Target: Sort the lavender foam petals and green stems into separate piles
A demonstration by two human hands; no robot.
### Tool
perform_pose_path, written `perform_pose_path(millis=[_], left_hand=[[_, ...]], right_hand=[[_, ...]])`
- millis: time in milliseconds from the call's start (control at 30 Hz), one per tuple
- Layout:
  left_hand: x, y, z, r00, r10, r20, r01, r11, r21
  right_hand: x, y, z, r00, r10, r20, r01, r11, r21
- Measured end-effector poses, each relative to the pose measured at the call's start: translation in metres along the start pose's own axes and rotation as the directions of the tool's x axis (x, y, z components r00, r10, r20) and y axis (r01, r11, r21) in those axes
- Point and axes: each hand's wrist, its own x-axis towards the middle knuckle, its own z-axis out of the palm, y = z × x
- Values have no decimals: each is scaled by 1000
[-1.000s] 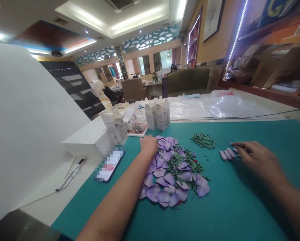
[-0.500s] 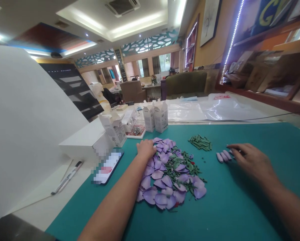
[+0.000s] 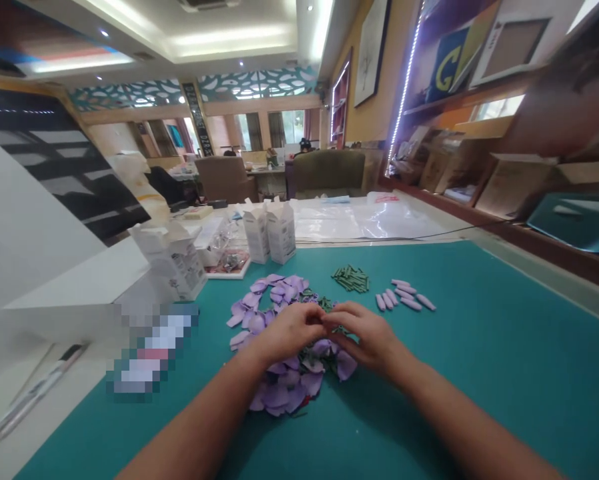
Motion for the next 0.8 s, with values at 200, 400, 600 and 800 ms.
perform_pose_path(millis=[200, 400, 600, 800], left_hand=[[-2, -8, 3, 1000, -29, -12, 25, 969, -244], [-12, -40, -47, 928, -46, -369, 42, 999, -21], [-25, -84, -83, 834, -153, -530, 197, 980, 27], [-26, -111, -91, 819, -171, -547, 233, 971, 45]], right_hand=[[1, 15, -8, 999, 7, 40, -5, 998, -63], [-28, 102, -55, 824, 459, -333, -563, 731, -386], [-65, 156, -69, 620, 623, -476, -784, 477, -397], [-68, 163, -60, 614, 677, -405, -780, 444, -441]])
